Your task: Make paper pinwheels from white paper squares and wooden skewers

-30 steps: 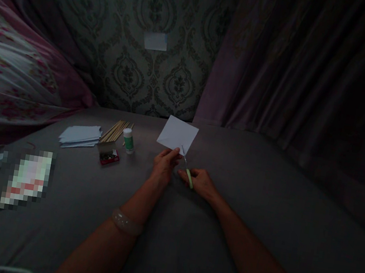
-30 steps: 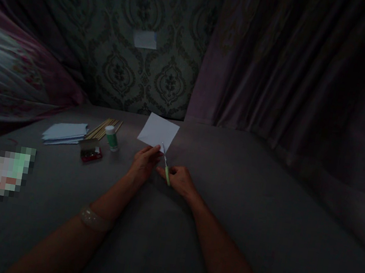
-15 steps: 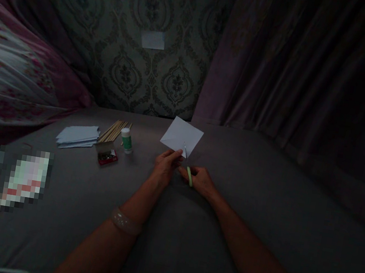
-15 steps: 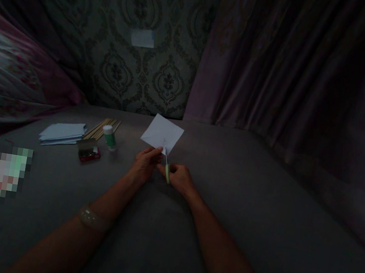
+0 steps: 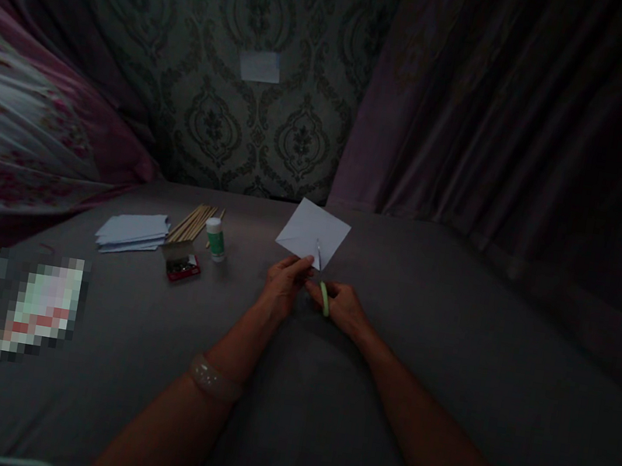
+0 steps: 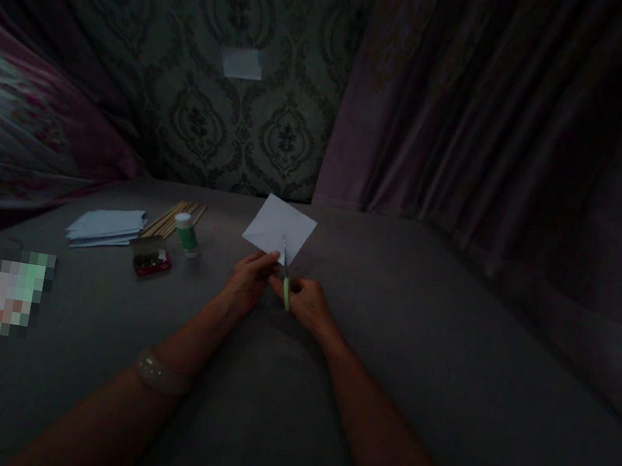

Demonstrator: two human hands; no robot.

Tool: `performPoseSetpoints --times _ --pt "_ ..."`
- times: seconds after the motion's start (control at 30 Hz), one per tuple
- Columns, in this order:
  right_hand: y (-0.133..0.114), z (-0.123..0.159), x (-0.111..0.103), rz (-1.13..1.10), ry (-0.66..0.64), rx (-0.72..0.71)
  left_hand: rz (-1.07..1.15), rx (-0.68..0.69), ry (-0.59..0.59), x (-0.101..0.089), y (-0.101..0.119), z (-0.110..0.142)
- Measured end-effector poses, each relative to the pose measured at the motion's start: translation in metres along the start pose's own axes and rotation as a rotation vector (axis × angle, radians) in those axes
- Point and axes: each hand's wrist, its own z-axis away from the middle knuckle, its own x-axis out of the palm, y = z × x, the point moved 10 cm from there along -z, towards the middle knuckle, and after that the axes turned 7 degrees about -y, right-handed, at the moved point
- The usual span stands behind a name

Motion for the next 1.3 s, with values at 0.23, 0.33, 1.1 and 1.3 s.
performPoseSetpoints --times 0.23,0.33,1.1,1.3 --pt "0.005 -0.001 -0.003 0.022 0.033 0.010 0.035 -0.011 -0.024 0.000 -0.002 -0.003" --pt "0.007 -0.002 -0.003 0.023 0.041 0.015 0.047 -0.030 -0.033 0.002 -0.002 -0.001" --pt "0.007 -0.001 -0.004 -0.008 0.049 0.033 0.238 -0.191 -0.057 0.007 -0.011 0.003" --pt "0.007 -0.002 -0.004 -0.014 0.059 0.016 0.303 -0.229 -0.056 0.010 -0.012 0.006"
